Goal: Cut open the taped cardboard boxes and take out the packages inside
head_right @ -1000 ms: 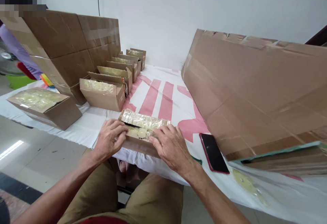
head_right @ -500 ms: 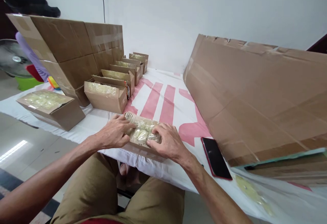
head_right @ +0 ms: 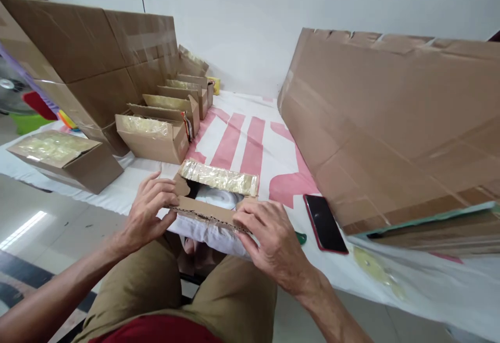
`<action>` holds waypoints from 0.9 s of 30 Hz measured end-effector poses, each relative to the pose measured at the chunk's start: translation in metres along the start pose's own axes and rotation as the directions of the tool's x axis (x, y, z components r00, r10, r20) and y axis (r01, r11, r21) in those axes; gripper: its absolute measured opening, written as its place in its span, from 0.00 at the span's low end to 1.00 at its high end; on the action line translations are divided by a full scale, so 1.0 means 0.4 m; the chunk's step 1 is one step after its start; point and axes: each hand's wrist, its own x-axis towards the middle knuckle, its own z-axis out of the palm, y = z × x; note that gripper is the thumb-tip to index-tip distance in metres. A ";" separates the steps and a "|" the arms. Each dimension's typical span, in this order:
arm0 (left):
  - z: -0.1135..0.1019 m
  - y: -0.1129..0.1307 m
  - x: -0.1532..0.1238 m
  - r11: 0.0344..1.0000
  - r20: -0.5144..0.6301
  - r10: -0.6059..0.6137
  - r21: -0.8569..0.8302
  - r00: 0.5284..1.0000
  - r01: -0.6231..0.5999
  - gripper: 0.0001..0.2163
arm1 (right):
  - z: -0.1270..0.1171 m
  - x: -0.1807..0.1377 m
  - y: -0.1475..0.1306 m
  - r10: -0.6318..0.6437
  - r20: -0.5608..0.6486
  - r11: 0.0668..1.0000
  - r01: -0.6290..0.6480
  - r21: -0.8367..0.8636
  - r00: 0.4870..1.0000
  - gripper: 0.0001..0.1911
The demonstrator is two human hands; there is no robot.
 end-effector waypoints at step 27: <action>0.014 0.113 0.073 0.983 0.158 0.172 0.037 0.972 -0.180 0.06 | 0.048 0.022 -0.053 -0.051 -0.102 0.981 0.031 -0.190 0.994 0.03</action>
